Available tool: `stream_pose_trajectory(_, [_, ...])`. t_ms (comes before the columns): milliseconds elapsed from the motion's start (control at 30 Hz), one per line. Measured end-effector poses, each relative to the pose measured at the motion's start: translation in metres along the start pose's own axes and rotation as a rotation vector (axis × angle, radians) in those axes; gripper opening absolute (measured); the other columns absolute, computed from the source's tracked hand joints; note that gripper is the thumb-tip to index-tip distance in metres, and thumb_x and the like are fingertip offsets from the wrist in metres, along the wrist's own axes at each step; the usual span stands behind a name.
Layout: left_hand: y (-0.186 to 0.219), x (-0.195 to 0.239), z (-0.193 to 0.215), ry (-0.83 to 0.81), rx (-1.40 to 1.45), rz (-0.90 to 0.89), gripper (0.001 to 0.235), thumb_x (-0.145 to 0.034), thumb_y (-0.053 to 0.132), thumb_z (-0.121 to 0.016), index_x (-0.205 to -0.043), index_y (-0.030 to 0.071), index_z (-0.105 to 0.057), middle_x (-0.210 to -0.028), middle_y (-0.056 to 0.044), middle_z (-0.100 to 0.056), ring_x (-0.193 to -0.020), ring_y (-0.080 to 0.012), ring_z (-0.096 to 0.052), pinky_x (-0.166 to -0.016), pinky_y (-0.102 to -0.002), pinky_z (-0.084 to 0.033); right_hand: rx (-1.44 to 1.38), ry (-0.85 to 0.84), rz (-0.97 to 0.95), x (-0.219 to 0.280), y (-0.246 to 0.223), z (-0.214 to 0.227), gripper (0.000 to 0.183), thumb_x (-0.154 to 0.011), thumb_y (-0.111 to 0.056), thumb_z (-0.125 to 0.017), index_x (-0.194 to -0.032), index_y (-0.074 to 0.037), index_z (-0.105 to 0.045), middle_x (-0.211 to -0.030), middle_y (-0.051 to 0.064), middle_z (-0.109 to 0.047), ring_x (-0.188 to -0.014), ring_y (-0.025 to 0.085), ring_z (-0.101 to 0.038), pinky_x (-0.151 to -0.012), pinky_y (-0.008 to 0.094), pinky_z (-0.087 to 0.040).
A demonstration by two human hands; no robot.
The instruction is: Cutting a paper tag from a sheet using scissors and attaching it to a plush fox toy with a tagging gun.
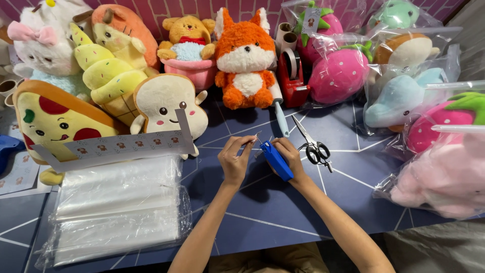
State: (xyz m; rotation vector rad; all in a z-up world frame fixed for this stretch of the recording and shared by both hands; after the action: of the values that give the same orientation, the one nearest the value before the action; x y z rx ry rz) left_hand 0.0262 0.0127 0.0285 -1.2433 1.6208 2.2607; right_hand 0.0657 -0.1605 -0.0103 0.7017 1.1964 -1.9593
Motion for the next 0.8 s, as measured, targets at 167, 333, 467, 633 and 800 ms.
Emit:
stream_pose_trajectory(167, [0.003, 0.012, -0.009, -0.049, -0.025, 0.003, 0.018, -0.083, 0.002, -0.079, -0.091, 0.018, -0.08, -0.075, 0.005, -0.072, -0.072, -0.0138, -0.072, -0.068, -0.027, -0.06, -0.007, 0.039, -0.035, 0.001, 0.001, 0.002, 0.019, -0.087, -0.013, -0.075, -0.08, 0.0, -0.063, -0.086, 0.012, -0.068, -0.08, 0.032, -0.067, -0.076, 0.036, -0.057])
stream_pose_trajectory(333, [0.009, 0.006, -0.006, -0.069, 0.055, 0.088, 0.016, -0.087, 0.003, -0.077, -0.093, 0.017, -0.08, -0.081, 0.002, -0.076, -0.08, -0.0151, -0.075, -0.071, -0.026, -0.061, -0.015, 0.063, -0.043, -0.007, -0.009, 0.003, 0.013, -0.081, -0.002, -0.076, -0.078, 0.0, -0.064, -0.083, 0.012, -0.067, -0.074, 0.031, -0.068, -0.07, 0.035, -0.057])
stream_pose_trajectory(467, [0.007, 0.01, -0.014, -0.084, 0.194, 0.194, 0.015, -0.088, 0.0, -0.076, -0.097, 0.012, -0.078, -0.086, -0.006, -0.078, -0.085, -0.0205, -0.076, -0.075, -0.03, -0.062, -0.038, 0.084, -0.072, -0.01, -0.013, 0.004, 0.016, -0.083, -0.002, -0.077, -0.076, -0.001, -0.063, -0.081, 0.01, -0.068, -0.071, 0.029, -0.067, -0.068, 0.032, -0.056])
stream_pose_trajectory(633, [0.013, 0.002, -0.011, -0.121, 0.277, 0.276, 0.011, -0.094, 0.008, -0.071, -0.102, 0.008, -0.079, -0.096, -0.01, -0.079, -0.094, -0.0218, -0.076, -0.082, -0.032, -0.061, -0.131, 0.078, -0.154, -0.013, -0.008, 0.003, 0.011, -0.082, 0.001, -0.073, -0.078, -0.004, -0.065, -0.079, 0.008, -0.068, -0.068, 0.026, -0.067, -0.063, 0.033, -0.054])
stream_pose_trajectory(800, [0.006, 0.002, -0.013, -0.158, 0.274, 0.323, 0.012, -0.094, 0.011, -0.073, -0.104, 0.011, -0.08, -0.096, -0.007, -0.08, -0.093, -0.0174, -0.075, -0.081, -0.029, -0.06, -0.147, 0.093, -0.179, -0.016, -0.012, 0.003, 0.01, -0.084, 0.001, -0.072, -0.078, -0.005, -0.066, -0.079, 0.009, -0.069, -0.068, 0.024, -0.067, -0.06, 0.032, -0.053])
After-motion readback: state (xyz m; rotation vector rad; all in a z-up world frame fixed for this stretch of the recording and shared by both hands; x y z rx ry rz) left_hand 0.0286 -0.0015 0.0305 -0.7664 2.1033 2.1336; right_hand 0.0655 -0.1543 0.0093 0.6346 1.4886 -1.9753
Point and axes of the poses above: each hand's wrist, its own x-axis away from the middle knuckle, its own z-axis out of the back of the hand, y = z × x, the point moved 4 cm from there along -x, towards the middle knuckle
